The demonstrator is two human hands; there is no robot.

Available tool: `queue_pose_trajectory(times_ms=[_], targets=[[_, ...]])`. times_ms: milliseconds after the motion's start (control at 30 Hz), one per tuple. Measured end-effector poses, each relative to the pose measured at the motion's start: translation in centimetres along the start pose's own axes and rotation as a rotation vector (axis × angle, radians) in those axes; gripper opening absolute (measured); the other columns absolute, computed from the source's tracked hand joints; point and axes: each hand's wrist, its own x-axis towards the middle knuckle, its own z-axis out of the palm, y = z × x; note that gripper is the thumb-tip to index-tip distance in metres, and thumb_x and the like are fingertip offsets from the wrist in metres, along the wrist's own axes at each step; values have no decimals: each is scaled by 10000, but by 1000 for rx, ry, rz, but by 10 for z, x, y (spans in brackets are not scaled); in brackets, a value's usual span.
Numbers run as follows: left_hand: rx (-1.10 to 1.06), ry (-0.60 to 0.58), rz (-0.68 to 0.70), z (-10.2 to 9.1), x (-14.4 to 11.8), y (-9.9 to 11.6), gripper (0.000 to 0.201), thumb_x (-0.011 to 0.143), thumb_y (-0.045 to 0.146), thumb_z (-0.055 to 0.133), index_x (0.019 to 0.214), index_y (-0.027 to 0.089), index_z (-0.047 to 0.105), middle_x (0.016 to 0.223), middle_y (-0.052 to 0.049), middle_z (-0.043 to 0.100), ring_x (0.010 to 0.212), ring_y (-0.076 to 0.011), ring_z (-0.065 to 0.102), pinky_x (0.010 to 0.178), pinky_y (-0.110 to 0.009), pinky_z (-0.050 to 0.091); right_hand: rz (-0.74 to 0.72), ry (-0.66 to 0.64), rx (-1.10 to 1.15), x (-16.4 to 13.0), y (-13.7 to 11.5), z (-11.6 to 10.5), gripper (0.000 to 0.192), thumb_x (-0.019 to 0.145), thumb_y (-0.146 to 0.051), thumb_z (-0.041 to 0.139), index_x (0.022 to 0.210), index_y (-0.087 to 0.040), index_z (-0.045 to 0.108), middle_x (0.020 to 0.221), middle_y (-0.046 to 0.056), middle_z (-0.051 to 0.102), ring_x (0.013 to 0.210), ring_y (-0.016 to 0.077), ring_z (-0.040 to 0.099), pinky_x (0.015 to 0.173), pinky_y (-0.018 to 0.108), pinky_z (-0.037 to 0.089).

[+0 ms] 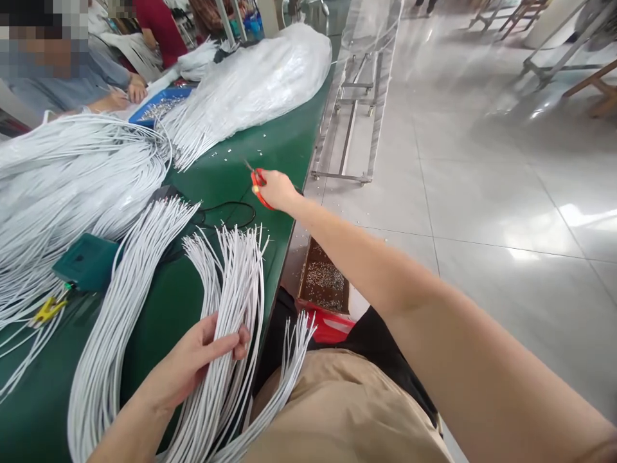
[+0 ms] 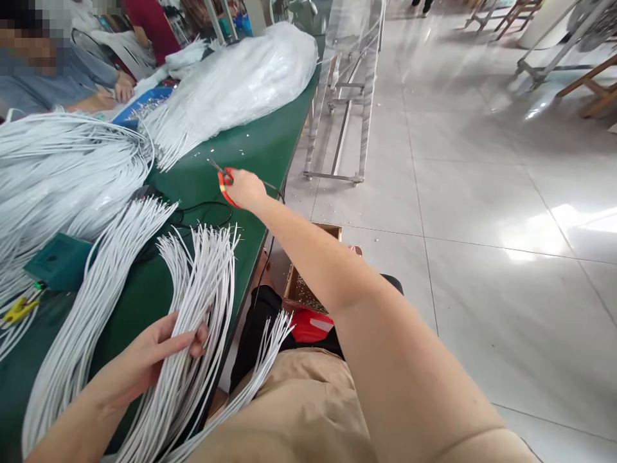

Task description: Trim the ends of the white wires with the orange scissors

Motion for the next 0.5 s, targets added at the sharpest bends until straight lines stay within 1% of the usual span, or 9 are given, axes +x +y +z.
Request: queue_pose_trajectory(times_ms=[33, 67, 133, 200, 233, 300, 333, 400, 500], targets=[[-62, -8, 16, -1, -1, 1, 341, 758, 365, 692, 1037, 176, 633, 693, -14, 605, 574, -110, 519, 614, -254, 441, -14, 57, 20, 9, -1, -4, 248, 881, -278, 419, 1015, -162, 592, 963, 71, 663, 841, 187, 621, 707, 261, 471], [-117, -25, 31, -2, -1, 2, 420, 772, 415, 664, 1121, 188, 608, 616, 8, 571, 493, -97, 472, 543, -247, 417, -6, 68, 23, 17, -3, -7, 231, 871, -260, 428, 973, -150, 605, 928, 78, 661, 825, 199, 627, 716, 281, 482], [-134, -47, 24, -2, 0, 6, 470, 803, 467, 608, 1183, 192, 582, 528, 28, 529, 417, -91, 425, 490, -249, 388, 29, 22, 12, 24, -5, -8, 177, 816, -190, 484, 899, -119, 623, 866, 104, 657, 778, 229, 637, 700, 320, 499], [-4, -34, -48, 0, 3, 13, 370, 812, 421, 613, 1076, 163, 635, 544, -3, 571, 472, -120, 500, 536, -265, 418, 21, -60, -15, 22, -10, -1, 166, 783, -181, 526, 890, -107, 628, 865, 118, 654, 768, 246, 641, 659, 322, 509], [74, -52, -86, 3, 5, 16, 322, 801, 396, 630, 1007, 150, 658, 579, -25, 604, 513, -137, 536, 565, -276, 432, -8, -118, -17, 19, -13, 4, 163, 778, -200, 539, 873, -105, 631, 858, 121, 655, 755, 249, 642, 639, 320, 512], [201, -149, -141, 7, 9, 23, 258, 779, 368, 662, 896, 139, 677, 681, -64, 663, 610, -171, 590, 640, -301, 454, -137, -255, -20, 12, -20, 17, 165, 790, -236, 537, 821, -111, 639, 843, 119, 662, 757, 246, 642, 634, 312, 513], [241, -203, -158, 9, 12, 25, 236, 771, 357, 674, 863, 140, 678, 738, -76, 682, 662, -184, 606, 680, -310, 460, -200, -290, -28, 8, -23, 23, 170, 800, -229, 515, 820, -118, 642, 856, 117, 666, 777, 243, 643, 643, 307, 512], [256, -263, -184, 10, 15, 25, 209, 765, 341, 689, 850, 151, 669, 799, -73, 694, 739, -189, 614, 736, -312, 457, -216, -326, -55, 4, -28, 34, 175, 790, -184, 497, 863, -117, 641, 889, 130, 670, 800, 247, 647, 644, 307, 512], [107, -251, -190, 5, 16, 17, 262, 764, 373, 687, 927, 175, 632, 715, -30, 659, 674, -158, 578, 669, -290, 449, -220, -354, -65, 5, -29, 45, 186, 770, -154, 510, 895, -109, 640, 912, 148, 673, 825, 265, 650, 664, 328, 516]])
